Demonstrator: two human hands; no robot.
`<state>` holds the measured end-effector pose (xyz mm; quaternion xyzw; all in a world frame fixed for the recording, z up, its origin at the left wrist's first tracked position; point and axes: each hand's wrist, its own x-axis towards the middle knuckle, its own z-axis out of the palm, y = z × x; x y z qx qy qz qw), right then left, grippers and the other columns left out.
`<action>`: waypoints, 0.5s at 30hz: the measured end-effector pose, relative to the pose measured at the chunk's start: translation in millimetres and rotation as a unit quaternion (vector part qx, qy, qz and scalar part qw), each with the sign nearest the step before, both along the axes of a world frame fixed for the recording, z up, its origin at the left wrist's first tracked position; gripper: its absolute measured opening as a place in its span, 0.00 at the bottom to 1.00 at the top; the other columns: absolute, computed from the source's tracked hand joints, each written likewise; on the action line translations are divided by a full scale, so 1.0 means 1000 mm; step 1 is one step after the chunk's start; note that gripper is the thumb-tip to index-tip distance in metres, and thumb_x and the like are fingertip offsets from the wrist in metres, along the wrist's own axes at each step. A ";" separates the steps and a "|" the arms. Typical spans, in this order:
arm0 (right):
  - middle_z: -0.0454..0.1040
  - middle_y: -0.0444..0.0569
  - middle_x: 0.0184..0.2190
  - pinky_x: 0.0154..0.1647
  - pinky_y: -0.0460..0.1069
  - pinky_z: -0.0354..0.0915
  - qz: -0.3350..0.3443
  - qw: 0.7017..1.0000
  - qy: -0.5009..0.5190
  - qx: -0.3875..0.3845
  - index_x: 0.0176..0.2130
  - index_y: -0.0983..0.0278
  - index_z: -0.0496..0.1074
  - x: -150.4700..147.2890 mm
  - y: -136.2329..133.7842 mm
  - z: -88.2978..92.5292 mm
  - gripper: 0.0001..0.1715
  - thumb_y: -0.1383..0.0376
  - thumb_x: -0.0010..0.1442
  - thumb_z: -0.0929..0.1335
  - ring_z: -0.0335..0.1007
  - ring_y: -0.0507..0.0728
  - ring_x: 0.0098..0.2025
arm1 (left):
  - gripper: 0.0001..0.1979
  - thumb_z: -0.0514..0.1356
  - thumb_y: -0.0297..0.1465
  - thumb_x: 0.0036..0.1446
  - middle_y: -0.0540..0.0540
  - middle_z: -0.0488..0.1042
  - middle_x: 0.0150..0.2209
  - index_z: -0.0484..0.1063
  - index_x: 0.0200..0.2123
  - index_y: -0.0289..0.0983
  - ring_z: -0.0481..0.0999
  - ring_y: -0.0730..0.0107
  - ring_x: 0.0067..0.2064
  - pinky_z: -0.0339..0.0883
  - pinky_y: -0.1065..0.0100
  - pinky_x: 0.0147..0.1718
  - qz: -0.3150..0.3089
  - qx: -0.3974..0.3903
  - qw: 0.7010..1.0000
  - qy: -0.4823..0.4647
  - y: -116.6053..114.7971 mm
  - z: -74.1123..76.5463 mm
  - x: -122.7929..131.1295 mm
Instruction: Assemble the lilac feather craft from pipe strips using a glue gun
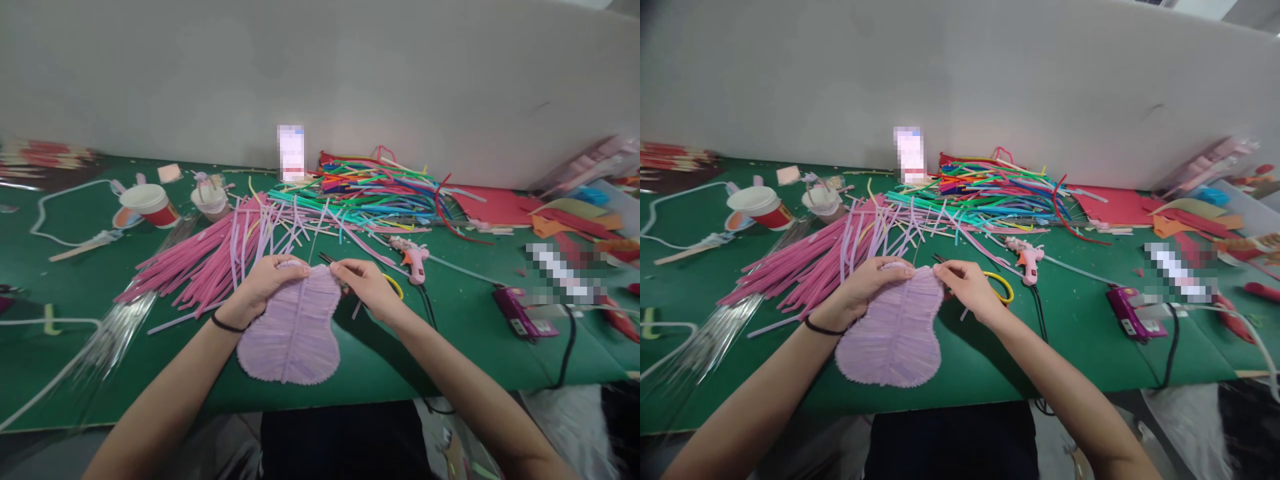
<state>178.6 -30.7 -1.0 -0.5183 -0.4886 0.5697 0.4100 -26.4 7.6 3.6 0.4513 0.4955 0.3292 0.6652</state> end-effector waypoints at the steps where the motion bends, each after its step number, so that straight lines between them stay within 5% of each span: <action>1: 0.71 0.43 0.25 0.27 0.45 0.67 -0.003 1.000 0.009 -0.009 0.34 0.64 0.77 0.001 -0.001 0.000 0.24 0.46 0.54 0.72 0.65 0.50 0.28 | 0.13 0.74 0.35 0.39 0.49 0.78 0.26 0.80 0.29 0.35 0.75 0.68 0.29 0.65 0.70 0.29 0.004 0.005 1.000 -0.004 0.000 -0.001 0.000; 15: 0.75 0.44 0.29 0.27 0.45 0.67 -0.046 0.998 0.039 0.007 0.35 0.63 0.78 0.005 -0.005 -0.006 0.21 0.50 0.48 0.76 0.67 0.51 0.30 | 0.17 0.75 0.39 0.40 0.47 0.81 0.31 0.81 0.33 0.35 0.77 0.69 0.32 0.68 0.70 0.32 0.047 -0.012 0.995 -0.082 0.008 -0.008 0.000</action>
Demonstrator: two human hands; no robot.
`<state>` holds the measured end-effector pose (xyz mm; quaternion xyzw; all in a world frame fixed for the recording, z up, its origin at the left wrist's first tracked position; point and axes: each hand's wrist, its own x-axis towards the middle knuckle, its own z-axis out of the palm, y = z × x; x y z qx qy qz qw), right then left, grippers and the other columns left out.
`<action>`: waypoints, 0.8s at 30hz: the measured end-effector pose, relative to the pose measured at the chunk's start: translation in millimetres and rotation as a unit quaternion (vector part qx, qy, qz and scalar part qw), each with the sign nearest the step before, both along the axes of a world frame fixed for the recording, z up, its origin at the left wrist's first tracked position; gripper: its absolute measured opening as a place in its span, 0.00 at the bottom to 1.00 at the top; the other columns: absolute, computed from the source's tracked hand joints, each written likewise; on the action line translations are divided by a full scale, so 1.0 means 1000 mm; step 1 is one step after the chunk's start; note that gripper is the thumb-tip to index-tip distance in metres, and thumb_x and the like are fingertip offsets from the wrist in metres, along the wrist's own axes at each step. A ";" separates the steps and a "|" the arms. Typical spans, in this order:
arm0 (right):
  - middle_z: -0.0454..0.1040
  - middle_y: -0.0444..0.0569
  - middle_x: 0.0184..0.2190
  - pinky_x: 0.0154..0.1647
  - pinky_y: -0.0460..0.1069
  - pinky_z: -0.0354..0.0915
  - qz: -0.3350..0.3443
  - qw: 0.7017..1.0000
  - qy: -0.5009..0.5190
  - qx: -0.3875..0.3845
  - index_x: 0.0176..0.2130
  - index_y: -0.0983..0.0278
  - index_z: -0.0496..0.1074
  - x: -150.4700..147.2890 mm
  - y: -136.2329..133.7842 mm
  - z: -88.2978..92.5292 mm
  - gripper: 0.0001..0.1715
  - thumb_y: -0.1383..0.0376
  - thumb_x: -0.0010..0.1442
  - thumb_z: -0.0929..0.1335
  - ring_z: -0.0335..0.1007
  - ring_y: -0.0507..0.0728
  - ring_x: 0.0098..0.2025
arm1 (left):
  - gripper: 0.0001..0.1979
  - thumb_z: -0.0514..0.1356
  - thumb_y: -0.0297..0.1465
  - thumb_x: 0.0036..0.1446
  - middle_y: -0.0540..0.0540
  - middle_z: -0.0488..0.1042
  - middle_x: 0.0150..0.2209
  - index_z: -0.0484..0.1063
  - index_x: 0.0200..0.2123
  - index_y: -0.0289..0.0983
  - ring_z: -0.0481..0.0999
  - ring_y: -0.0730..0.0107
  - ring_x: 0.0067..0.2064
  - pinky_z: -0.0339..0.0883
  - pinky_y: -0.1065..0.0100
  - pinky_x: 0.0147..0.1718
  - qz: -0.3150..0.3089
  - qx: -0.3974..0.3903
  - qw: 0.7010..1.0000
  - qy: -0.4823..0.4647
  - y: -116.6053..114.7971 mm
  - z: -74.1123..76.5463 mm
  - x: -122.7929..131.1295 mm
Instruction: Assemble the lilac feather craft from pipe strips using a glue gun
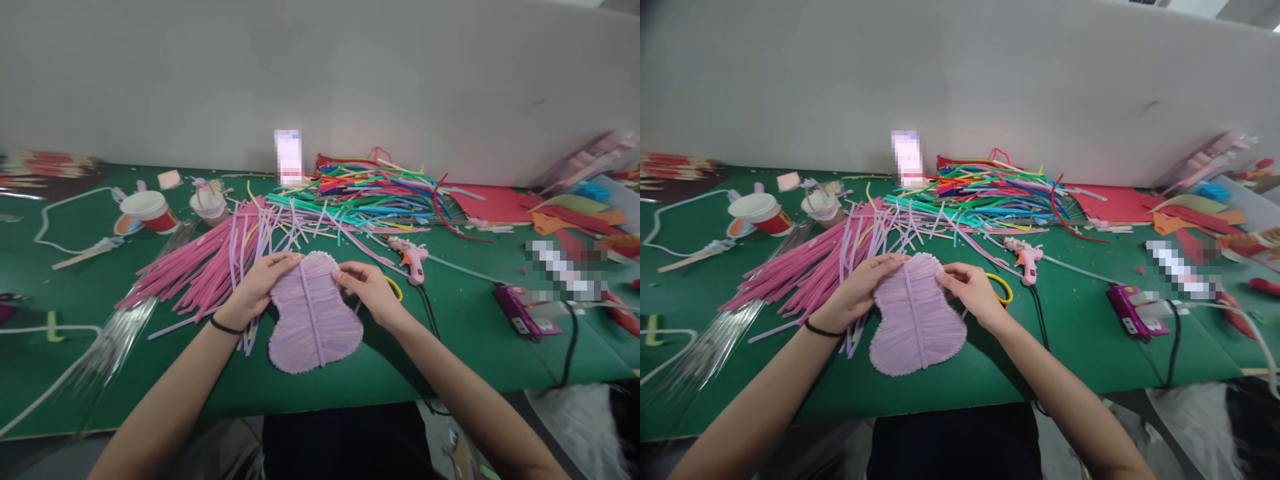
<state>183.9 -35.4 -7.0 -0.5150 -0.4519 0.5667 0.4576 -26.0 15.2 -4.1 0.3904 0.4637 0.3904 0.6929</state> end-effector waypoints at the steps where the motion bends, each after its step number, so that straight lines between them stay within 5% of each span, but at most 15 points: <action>1: 0.75 0.44 0.29 0.27 0.45 0.66 0.001 1.000 0.000 0.001 0.35 0.63 0.78 0.000 0.000 0.000 0.21 0.50 0.48 0.76 0.67 0.50 0.29 | 0.17 0.73 0.41 0.42 0.46 0.81 0.33 0.81 0.33 0.36 0.78 0.67 0.33 0.68 0.70 0.34 -0.003 0.007 1.000 0.004 0.000 -0.001 0.000; 12: 0.72 0.42 0.27 0.26 0.45 0.62 0.014 1.000 -0.009 -0.011 0.34 0.63 0.77 -0.001 -0.001 -0.005 0.23 0.47 0.49 0.75 0.62 0.49 0.28 | 0.17 0.74 0.41 0.39 0.50 0.74 0.25 0.75 0.23 0.36 0.69 0.71 0.26 0.58 0.70 0.27 -0.043 0.057 0.990 0.121 -0.001 -0.002 -0.003; 19: 0.68 0.41 0.25 0.24 0.45 0.57 0.055 0.996 -0.074 0.012 0.36 0.63 0.77 -0.001 -0.001 -0.013 0.26 0.43 0.57 0.69 0.59 0.49 0.25 | 0.16 0.75 0.38 0.37 0.52 0.72 0.24 0.73 0.20 0.36 0.68 0.73 0.26 0.57 0.72 0.26 -0.044 0.043 0.993 0.096 -0.003 -0.001 0.001; 24: 0.71 0.42 0.26 0.30 0.45 0.58 0.059 0.991 -0.112 0.049 0.33 0.64 0.76 0.008 0.000 -0.004 0.27 0.43 0.60 0.67 0.62 0.50 0.29 | 0.17 0.77 0.35 0.32 0.52 0.72 0.23 0.73 0.20 0.35 0.68 0.75 0.25 0.59 0.73 0.25 0.044 0.016 0.999 0.023 0.000 -0.003 0.001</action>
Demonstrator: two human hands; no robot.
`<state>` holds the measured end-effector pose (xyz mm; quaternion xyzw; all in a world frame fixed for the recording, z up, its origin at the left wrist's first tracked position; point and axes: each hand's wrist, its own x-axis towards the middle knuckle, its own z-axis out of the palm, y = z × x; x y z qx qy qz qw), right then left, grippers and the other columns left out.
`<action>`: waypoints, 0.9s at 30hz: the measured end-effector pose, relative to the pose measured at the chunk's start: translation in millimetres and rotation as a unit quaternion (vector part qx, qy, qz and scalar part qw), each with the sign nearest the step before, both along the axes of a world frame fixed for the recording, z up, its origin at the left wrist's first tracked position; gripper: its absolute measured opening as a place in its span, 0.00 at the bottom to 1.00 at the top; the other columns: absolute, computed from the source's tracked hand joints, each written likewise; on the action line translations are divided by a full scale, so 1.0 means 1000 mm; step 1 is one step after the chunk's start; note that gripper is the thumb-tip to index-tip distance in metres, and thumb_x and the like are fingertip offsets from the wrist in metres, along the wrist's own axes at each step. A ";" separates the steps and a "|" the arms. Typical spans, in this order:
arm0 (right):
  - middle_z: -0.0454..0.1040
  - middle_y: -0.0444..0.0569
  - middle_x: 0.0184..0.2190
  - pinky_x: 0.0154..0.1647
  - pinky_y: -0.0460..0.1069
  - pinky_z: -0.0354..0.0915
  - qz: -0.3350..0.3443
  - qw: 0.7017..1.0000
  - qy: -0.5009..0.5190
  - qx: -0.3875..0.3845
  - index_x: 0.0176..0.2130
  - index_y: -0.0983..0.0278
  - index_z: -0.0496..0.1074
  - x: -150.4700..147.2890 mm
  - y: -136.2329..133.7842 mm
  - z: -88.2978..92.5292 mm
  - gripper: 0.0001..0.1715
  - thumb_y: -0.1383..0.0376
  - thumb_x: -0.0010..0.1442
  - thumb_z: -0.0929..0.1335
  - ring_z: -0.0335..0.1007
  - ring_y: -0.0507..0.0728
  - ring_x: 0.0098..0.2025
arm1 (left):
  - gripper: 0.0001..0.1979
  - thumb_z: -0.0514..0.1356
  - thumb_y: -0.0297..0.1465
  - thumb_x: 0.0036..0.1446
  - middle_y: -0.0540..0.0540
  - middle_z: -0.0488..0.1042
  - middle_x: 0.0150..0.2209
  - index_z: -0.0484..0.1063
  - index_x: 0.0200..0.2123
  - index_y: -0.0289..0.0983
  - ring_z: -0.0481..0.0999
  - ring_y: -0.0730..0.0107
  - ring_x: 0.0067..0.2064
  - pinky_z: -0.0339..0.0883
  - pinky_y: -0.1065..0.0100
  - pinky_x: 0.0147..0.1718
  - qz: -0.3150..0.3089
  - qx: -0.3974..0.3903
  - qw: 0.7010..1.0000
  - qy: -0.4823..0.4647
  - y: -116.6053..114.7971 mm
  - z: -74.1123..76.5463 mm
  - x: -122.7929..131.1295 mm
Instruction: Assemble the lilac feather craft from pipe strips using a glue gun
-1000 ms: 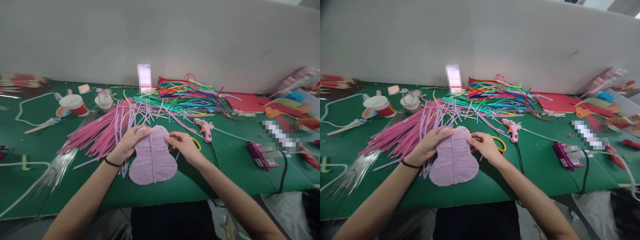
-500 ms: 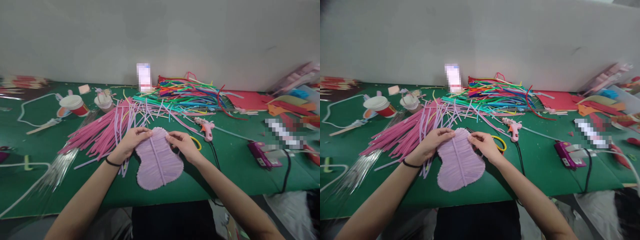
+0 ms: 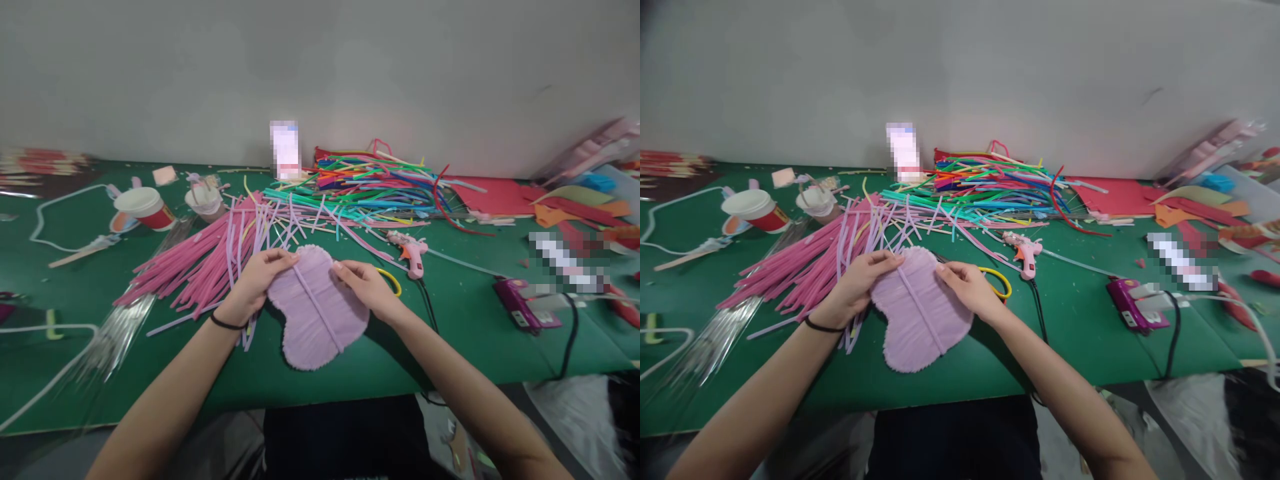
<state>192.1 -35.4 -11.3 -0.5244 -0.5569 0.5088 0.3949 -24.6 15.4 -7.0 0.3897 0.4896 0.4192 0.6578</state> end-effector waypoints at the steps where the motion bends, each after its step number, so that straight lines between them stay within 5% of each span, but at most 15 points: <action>1: 0.73 0.44 0.29 0.33 0.46 0.60 -0.008 1.000 0.006 0.006 0.34 0.64 0.77 0.003 0.001 0.002 0.26 0.44 0.60 0.68 0.65 0.51 0.32 | 0.18 0.77 0.35 0.32 0.53 0.73 0.23 0.73 0.21 0.35 0.69 0.75 0.26 0.61 0.72 0.25 0.027 0.001 1.000 -0.017 0.002 -0.001 -0.001; 6: 0.78 0.46 0.35 0.35 0.46 0.66 -0.094 0.989 0.112 -0.022 0.40 0.61 0.78 0.018 0.006 0.000 0.24 0.46 0.54 0.73 0.71 0.52 0.35 | 0.20 0.77 0.38 0.35 0.54 0.73 0.23 0.69 0.22 0.37 0.72 0.73 0.27 0.68 0.70 0.31 0.105 0.021 0.992 -0.068 0.012 -0.005 -0.009; 15: 0.76 0.44 0.30 0.34 0.46 0.66 -0.070 0.988 0.138 -0.008 0.36 0.63 0.77 0.010 0.004 -0.008 0.20 0.51 0.51 0.76 0.68 0.49 0.31 | 0.18 0.74 0.33 0.46 0.49 0.81 0.32 0.76 0.40 0.36 0.82 0.66 0.37 0.76 0.68 0.42 0.147 0.056 0.967 -0.201 0.021 -0.019 -0.012; 22: 0.78 0.44 0.30 0.35 0.47 0.67 -0.100 0.978 0.183 0.022 0.36 0.62 0.79 0.012 0.006 -0.014 0.17 0.53 0.50 0.77 0.70 0.51 0.31 | 0.16 0.67 0.35 0.59 0.40 0.83 0.46 0.77 0.48 0.33 0.79 0.55 0.53 0.74 0.60 0.54 0.117 0.066 0.959 -0.250 0.019 -0.013 -0.005; 27: 0.80 0.45 0.32 0.38 0.48 0.68 -0.113 0.967 0.227 0.021 0.37 0.60 0.80 0.015 0.007 -0.019 0.16 0.54 0.50 0.78 0.73 0.52 0.33 | 0.19 0.68 0.40 0.57 0.40 0.81 0.50 0.77 0.49 0.36 0.76 0.52 0.58 0.72 0.58 0.55 0.094 0.091 0.966 -0.224 0.015 -0.010 0.000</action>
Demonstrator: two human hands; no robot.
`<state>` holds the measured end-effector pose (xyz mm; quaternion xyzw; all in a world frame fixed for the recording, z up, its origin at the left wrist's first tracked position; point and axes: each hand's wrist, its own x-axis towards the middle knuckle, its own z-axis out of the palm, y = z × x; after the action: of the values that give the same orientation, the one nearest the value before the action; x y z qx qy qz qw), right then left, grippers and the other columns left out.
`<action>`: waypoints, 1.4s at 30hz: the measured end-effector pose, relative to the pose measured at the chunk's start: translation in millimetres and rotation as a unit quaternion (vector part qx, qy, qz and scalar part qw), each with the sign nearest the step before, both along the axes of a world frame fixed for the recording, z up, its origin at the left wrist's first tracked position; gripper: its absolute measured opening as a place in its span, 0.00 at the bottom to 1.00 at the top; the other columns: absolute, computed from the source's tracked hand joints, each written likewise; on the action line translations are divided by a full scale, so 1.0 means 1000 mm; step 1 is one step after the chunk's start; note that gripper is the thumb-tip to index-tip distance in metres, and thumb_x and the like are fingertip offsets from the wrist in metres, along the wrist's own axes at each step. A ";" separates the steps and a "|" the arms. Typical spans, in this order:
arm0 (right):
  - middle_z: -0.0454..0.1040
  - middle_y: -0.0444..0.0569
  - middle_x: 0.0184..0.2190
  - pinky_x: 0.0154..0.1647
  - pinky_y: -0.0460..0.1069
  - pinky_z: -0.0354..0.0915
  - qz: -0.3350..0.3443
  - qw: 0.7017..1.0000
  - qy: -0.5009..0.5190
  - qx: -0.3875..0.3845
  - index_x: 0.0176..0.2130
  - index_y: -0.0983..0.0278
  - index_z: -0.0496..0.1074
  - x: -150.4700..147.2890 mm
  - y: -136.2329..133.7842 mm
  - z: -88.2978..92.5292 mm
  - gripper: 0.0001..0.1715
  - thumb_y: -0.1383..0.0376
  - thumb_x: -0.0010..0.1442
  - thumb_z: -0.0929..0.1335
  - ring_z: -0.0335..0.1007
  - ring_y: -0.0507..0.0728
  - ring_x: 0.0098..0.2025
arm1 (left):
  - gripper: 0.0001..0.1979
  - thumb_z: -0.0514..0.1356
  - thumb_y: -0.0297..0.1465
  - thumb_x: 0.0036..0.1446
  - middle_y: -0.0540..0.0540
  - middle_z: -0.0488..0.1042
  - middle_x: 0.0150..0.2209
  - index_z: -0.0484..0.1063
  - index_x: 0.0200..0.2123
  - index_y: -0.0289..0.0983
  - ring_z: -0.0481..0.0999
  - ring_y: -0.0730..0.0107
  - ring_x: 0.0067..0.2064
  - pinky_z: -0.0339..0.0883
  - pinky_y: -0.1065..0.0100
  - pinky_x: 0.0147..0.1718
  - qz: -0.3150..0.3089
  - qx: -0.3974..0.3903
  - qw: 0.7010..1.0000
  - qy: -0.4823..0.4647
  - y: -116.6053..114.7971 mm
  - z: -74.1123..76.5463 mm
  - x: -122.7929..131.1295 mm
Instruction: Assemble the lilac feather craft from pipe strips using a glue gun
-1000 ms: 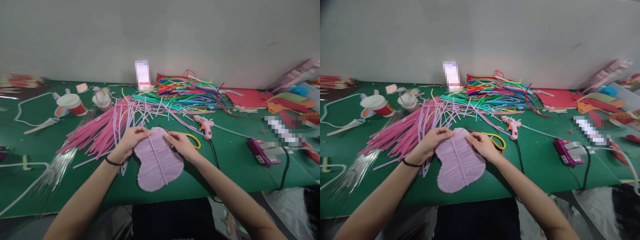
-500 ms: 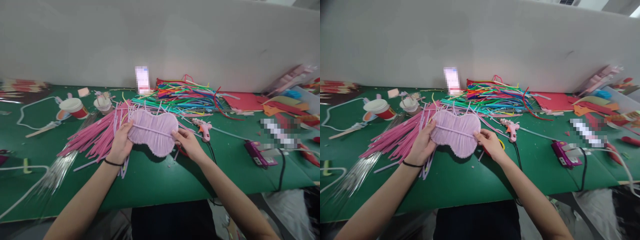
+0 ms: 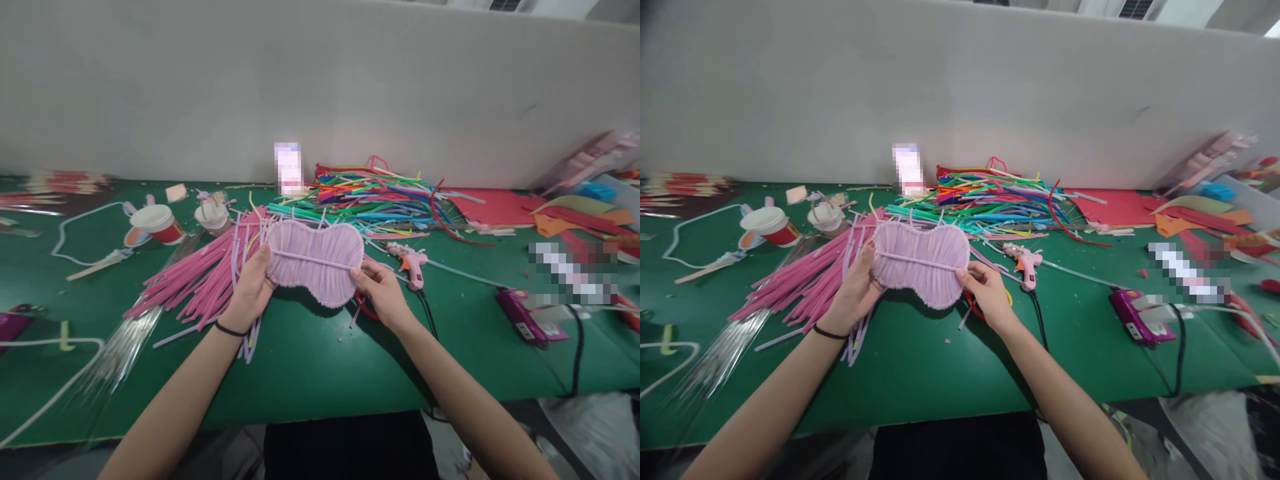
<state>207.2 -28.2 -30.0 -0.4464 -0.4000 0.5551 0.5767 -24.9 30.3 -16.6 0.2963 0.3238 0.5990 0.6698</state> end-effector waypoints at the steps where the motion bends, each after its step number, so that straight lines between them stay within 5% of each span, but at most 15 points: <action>1: 0.80 0.45 0.32 0.39 0.48 0.68 -0.001 1.000 0.007 0.000 0.37 0.60 0.79 0.001 0.000 0.000 0.16 0.54 0.50 0.78 0.73 0.52 0.34 | 0.21 0.67 0.42 0.57 0.40 0.81 0.50 0.77 0.49 0.37 0.76 0.52 0.57 0.73 0.58 0.55 0.003 0.005 1.000 0.009 0.000 -0.001 -0.001; 7: 0.79 0.44 0.38 0.44 0.47 0.68 -0.014 0.998 -0.007 0.064 0.41 0.58 0.78 0.010 0.002 -0.003 0.14 0.56 0.55 0.75 0.73 0.52 0.39 | 0.34 0.63 0.59 0.51 0.39 0.82 0.46 0.75 0.49 0.38 0.82 0.56 0.47 0.78 0.58 0.44 -0.031 0.059 0.990 0.123 0.003 -0.006 -0.008; 12: 0.79 0.44 0.41 0.49 0.50 0.67 -0.020 0.992 -0.049 0.112 0.45 0.57 0.76 0.016 -0.001 0.000 0.14 0.56 0.59 0.73 0.73 0.55 0.44 | 0.18 0.75 0.41 0.44 0.42 0.83 0.33 0.81 0.35 0.34 0.83 0.55 0.36 0.78 0.57 0.39 -0.053 0.151 0.935 0.315 -0.009 -0.004 -0.007; 16: 0.74 0.46 0.55 0.57 0.52 0.65 -0.049 0.990 -0.053 0.125 0.52 0.55 0.73 0.012 -0.001 0.002 0.21 0.58 0.59 0.73 0.70 0.58 0.56 | 0.13 0.71 0.41 0.51 0.41 0.84 0.39 0.83 0.34 0.38 0.83 0.52 0.43 0.76 0.53 0.47 0.029 0.265 0.905 0.333 -0.023 0.001 -0.004; 18: 0.71 0.45 0.59 0.59 0.52 0.65 -0.078 0.991 -0.008 0.105 0.54 0.53 0.70 0.008 0.000 0.001 0.26 0.59 0.57 0.74 0.67 0.57 0.60 | 0.09 0.68 0.37 0.56 0.44 0.84 0.44 0.83 0.39 0.42 0.82 0.54 0.48 0.72 0.51 0.54 0.092 0.358 0.859 0.354 -0.028 0.001 -0.005; 23: 0.80 0.48 0.48 0.47 0.53 0.74 0.029 0.983 0.176 -0.043 0.52 0.58 0.72 0.004 0.003 0.004 0.22 0.51 0.63 0.68 0.78 0.57 0.45 | 0.15 0.60 0.26 0.63 0.42 0.83 0.47 0.78 0.51 0.42 0.81 0.57 0.52 0.71 0.51 0.55 0.163 0.587 0.627 0.486 -0.030 0.001 -0.011; 26: 0.82 0.51 0.42 0.41 0.55 0.76 0.090 0.962 0.241 -0.085 0.52 0.60 0.72 0.003 0.001 0.011 0.30 0.43 0.67 0.60 0.80 0.58 0.39 | 0.18 0.59 0.22 0.63 0.42 0.83 0.47 0.76 0.54 0.40 0.79 0.57 0.54 0.69 0.51 0.57 0.138 0.619 0.564 0.530 -0.030 0.001 -0.011; 28: 0.82 0.49 0.40 0.38 0.53 0.76 0.082 0.960 0.253 -0.088 0.51 0.60 0.72 0.003 -0.001 0.014 0.24 0.48 0.68 0.61 0.80 0.57 0.38 | 0.21 0.60 0.20 0.61 0.41 0.81 0.50 0.74 0.57 0.41 0.76 0.55 0.58 0.67 0.49 0.59 0.120 0.618 0.550 0.549 -0.030 -0.001 -0.008; 30: 0.83 0.46 0.37 0.34 0.50 0.76 0.053 0.961 0.257 -0.091 0.48 0.60 0.73 0.004 -0.001 0.014 0.15 0.56 0.65 0.66 0.79 0.55 0.34 | 0.25 0.61 0.21 0.60 0.37 0.74 0.59 0.70 0.60 0.41 0.70 0.53 0.63 0.65 0.48 0.60 0.120 0.587 0.563 0.569 -0.029 -0.005 -0.004; 33: 0.82 0.44 0.32 0.28 0.47 0.74 0.002 0.960 0.260 -0.099 0.43 0.61 0.74 0.008 0.001 0.012 0.11 0.61 0.59 0.70 0.78 0.54 0.29 | 0.27 0.61 0.25 0.62 0.33 0.63 0.67 0.65 0.64 0.40 0.63 0.51 0.67 0.61 0.47 0.63 0.132 0.493 0.627 0.588 -0.024 -0.011 0.000; 36: 0.81 0.43 0.32 0.26 0.46 0.72 -0.036 0.964 0.243 -0.101 0.41 0.61 0.75 0.010 0.002 0.011 0.12 0.59 0.57 0.72 0.76 0.53 0.27 | 0.21 0.61 0.34 0.63 0.36 0.73 0.59 0.70 0.58 0.38 0.71 0.52 0.61 0.64 0.51 0.60 0.097 0.356 0.748 0.551 -0.014 -0.013 0.000; 39: 0.81 0.42 0.33 0.26 0.45 0.70 -0.047 0.973 0.206 -0.087 0.39 0.60 0.76 0.007 0.000 0.012 0.14 0.56 0.54 0.74 0.76 0.52 0.28 | 0.19 0.60 0.46 0.62 0.39 0.81 0.45 0.78 0.44 0.37 0.81 0.58 0.45 0.74 0.62 0.45 0.012 0.157 0.894 0.419 -0.008 -0.013 0.000; 42: 0.81 0.44 0.34 0.29 0.47 0.69 -0.021 0.985 0.153 -0.081 0.38 0.62 0.76 0.000 -0.003 0.010 0.18 0.52 0.53 0.75 0.76 0.54 0.30 | 0.26 0.59 0.54 0.58 0.40 0.82 0.37 0.79 0.39 0.35 0.82 0.60 0.36 0.75 0.66 0.33 -0.074 0.016 0.964 0.255 -0.011 -0.011 0.005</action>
<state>207.2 -31.5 -20.2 -0.4103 -0.2513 0.6351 0.6042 -19.7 19.3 -27.5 0.4729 0.4519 0.4576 0.6023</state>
